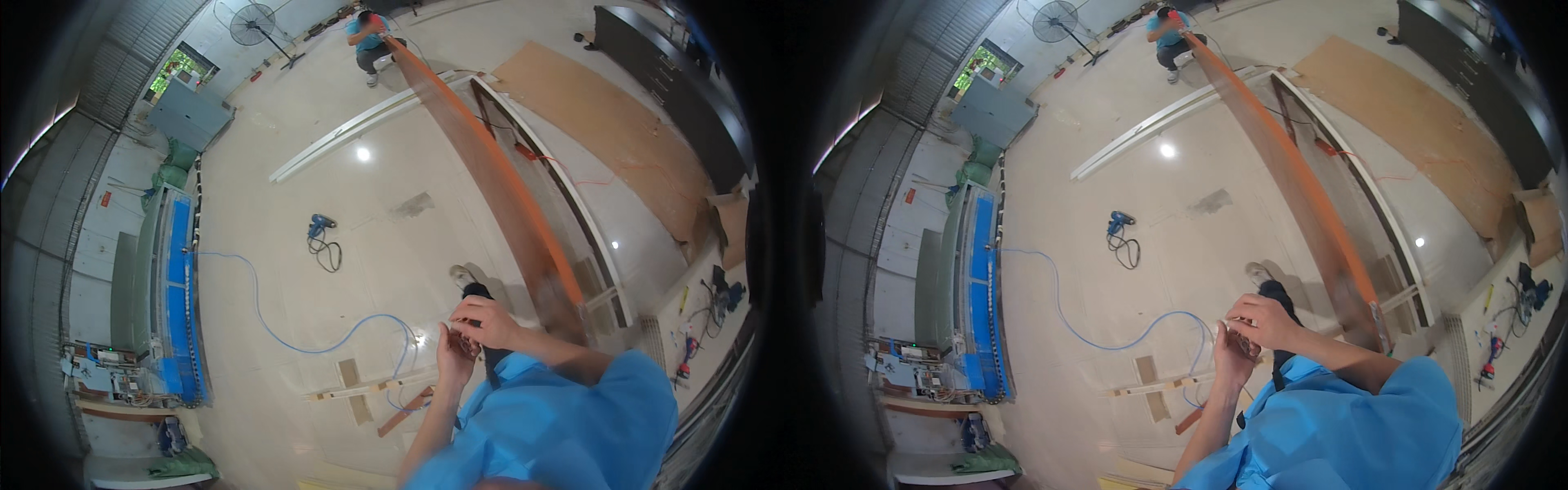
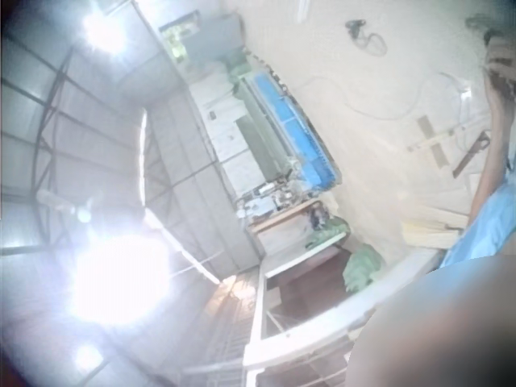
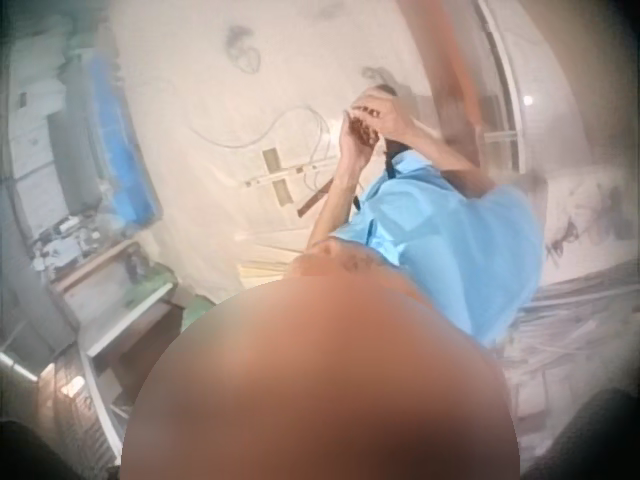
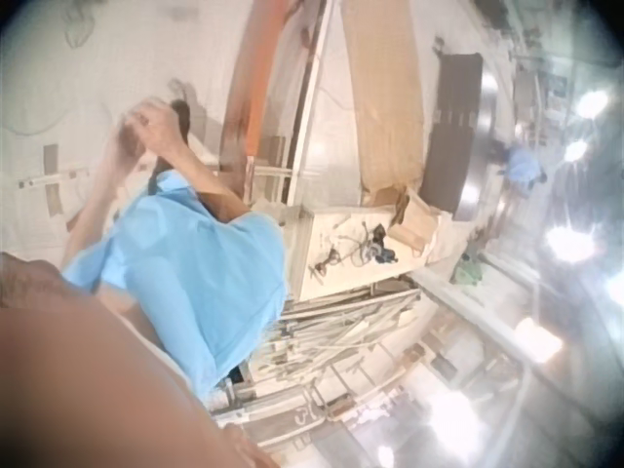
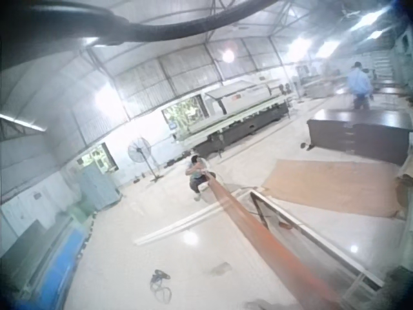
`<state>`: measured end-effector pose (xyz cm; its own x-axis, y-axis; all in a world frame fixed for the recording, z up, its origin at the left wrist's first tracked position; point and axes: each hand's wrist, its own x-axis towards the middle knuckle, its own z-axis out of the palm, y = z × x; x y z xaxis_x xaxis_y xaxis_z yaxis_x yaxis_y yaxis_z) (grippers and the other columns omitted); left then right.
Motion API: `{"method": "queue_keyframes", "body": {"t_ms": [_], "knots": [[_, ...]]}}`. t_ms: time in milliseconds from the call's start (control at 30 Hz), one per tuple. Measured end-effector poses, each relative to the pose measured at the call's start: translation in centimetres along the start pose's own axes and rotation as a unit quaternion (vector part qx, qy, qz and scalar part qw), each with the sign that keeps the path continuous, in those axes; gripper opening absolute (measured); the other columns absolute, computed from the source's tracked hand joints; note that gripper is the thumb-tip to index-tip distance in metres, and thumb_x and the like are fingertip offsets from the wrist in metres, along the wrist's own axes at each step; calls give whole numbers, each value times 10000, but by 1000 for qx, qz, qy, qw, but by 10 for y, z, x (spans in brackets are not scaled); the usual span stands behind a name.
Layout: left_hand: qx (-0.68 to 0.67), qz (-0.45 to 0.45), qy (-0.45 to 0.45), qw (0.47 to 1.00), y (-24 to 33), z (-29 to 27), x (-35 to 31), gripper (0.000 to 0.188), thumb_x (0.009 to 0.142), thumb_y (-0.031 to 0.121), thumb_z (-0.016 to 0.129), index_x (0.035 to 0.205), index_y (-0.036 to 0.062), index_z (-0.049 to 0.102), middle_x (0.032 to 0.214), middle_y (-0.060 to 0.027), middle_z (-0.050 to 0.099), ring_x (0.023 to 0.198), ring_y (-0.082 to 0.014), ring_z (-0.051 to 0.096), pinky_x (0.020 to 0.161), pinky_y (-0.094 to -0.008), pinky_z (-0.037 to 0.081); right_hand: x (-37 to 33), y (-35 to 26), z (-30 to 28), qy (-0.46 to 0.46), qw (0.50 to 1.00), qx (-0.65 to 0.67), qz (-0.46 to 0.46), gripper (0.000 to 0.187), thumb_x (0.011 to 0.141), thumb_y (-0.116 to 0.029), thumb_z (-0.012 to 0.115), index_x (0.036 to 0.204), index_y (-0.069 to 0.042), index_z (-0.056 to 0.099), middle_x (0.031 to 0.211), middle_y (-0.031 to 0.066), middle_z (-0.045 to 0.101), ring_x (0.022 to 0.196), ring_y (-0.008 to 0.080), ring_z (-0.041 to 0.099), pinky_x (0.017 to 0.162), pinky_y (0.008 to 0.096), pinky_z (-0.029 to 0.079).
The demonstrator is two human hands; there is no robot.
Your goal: The person aligns a metal lock plate on a wooden door, marks the screw holes with a green marker, and uses a cordless drill to drive screws into the plate. They reposition the door and repeat the marking and drilling steps to secure the hardware.
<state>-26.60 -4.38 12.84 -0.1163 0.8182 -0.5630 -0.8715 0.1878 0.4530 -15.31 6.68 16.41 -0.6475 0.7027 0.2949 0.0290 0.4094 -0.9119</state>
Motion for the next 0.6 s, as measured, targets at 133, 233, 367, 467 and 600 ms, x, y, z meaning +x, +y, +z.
{"method": "queue_keyframes", "body": {"t_ms": [133,233,367,467,600], "knots": [[-34,70,56,995,66,-1,68,395,1084,487,395,1032,166,620,839,38,592,696,-82,504,578,-249,361,91,48,20,-31,999,31,-16,132,872,-143,735,981,-68,744,1017,94,674,939,280,659,792,377,550],[-55,34,84,994,115,13,140,346,1084,426,443,996,143,621,808,36,599,664,-75,503,567,-242,376,160,87,6,-55,996,69,19,117,878,-141,729,976,-82,748,1068,84,663,1009,283,636,866,390,530],[-62,25,85,994,171,29,216,260,1061,346,518,948,133,615,793,23,610,642,-71,514,550,-245,400,231,105,-9,-54,995,77,23,138,889,-155,719,1008,-88,736,1096,79,665,1043,285,627,884,392,525],[-110,13,76,991,203,22,258,239,1053,320,521,919,137,597,806,20,613,635,-73,502,517,-242,377,284,115,-27,-80,997,7,8,181,891,-173,717,1050,-87,722,1109,78,666,1073,285,619,898,394,521],[-172,32,147,973,240,-33,285,199,1025,250,512,878,130,573,665,38,464,558,-96,400,474,-242,308,352,138,-45,-54,998,-28,28,203,904,-185,708,1067,-64,704,1036,108,669,948,293,656,818,394,537]]}}
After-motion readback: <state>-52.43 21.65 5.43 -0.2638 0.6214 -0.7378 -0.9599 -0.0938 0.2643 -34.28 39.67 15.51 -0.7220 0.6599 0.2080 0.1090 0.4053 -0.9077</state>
